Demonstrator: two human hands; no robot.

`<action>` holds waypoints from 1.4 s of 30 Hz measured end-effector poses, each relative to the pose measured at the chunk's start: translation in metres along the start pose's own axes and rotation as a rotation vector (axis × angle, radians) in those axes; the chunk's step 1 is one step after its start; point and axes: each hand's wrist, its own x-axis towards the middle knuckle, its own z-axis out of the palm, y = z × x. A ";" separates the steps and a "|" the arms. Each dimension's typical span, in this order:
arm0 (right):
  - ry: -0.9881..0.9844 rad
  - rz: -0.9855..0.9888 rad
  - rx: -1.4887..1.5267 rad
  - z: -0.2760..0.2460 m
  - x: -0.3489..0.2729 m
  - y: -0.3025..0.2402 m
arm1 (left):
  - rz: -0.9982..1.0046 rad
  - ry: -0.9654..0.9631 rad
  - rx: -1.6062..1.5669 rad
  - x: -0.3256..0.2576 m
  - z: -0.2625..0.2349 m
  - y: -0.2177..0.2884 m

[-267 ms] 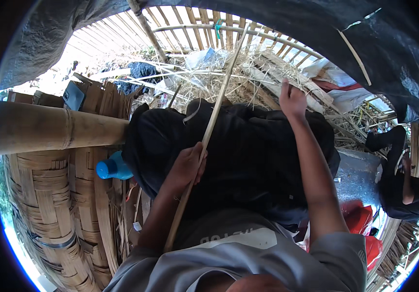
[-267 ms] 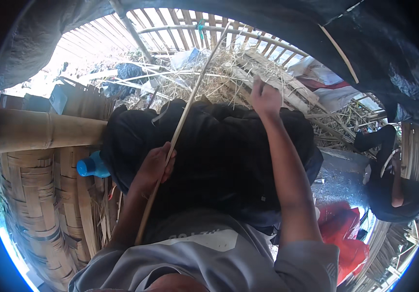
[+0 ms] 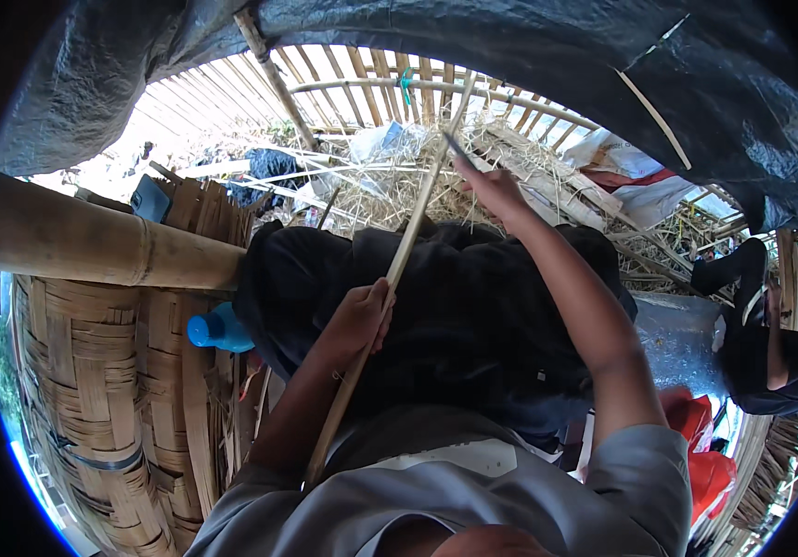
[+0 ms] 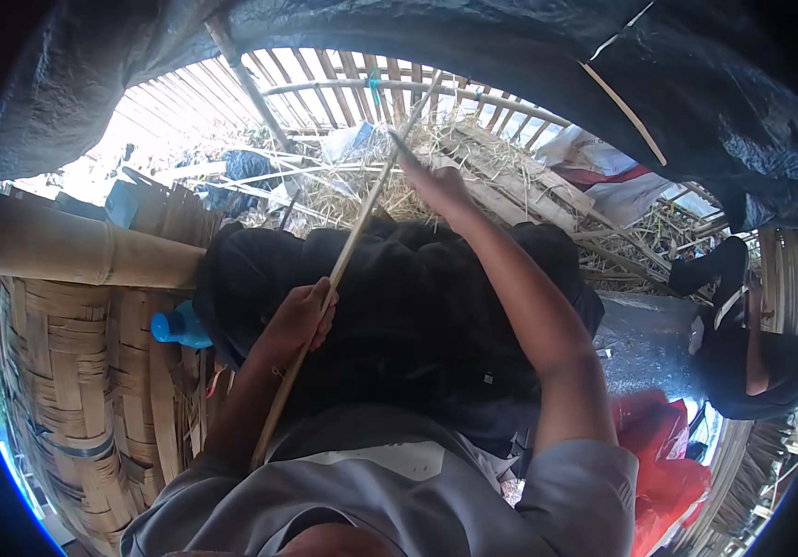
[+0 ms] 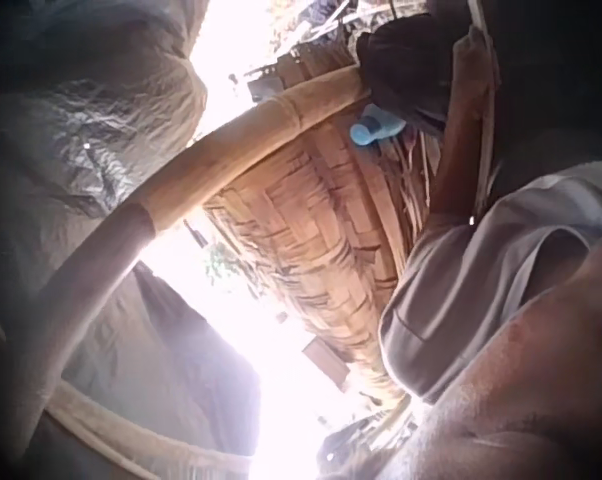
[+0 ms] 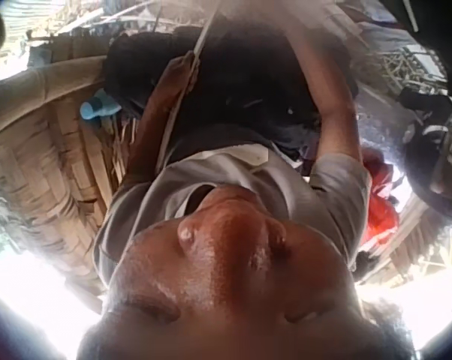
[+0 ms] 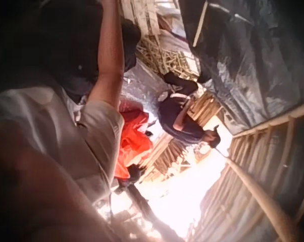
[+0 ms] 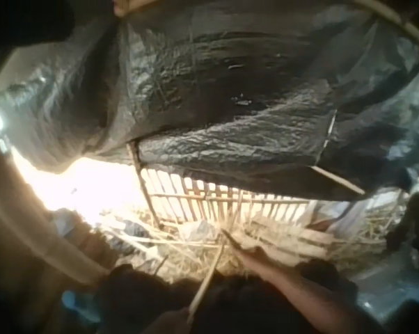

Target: The person shaves a thin strip of bamboo with a knife, pulling the blade along its length to remove small shavings.

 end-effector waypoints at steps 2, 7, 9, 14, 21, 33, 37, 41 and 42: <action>-0.006 0.039 -0.136 0.006 0.011 -0.007 | -0.021 -0.028 0.029 0.003 0.008 0.002; -0.098 -0.011 -0.233 0.022 0.048 0.015 | -0.069 -0.037 0.049 0.002 0.018 -0.004; 0.010 -0.071 -0.166 0.019 0.076 0.050 | -0.123 -0.107 0.108 0.005 0.020 0.011; -0.037 -0.114 -0.088 0.031 0.069 0.041 | 0.211 -0.105 0.390 0.034 -0.011 0.023; 0.035 -0.192 -0.082 0.023 0.090 0.064 | 0.028 -0.217 0.132 0.132 0.028 0.050; 0.113 -0.346 -0.701 -0.026 0.086 0.024 | -0.187 -0.330 -0.455 0.181 0.018 0.017; 0.048 -0.509 -0.739 -0.006 0.063 0.023 | -0.188 -0.373 -0.539 0.189 0.010 0.011; 0.066 -0.700 -0.832 0.009 0.049 0.033 | -0.223 -0.460 -0.723 0.184 0.009 0.015; 0.060 -0.714 -0.860 0.011 0.047 0.032 | -0.223 -0.439 -0.712 0.180 0.011 0.016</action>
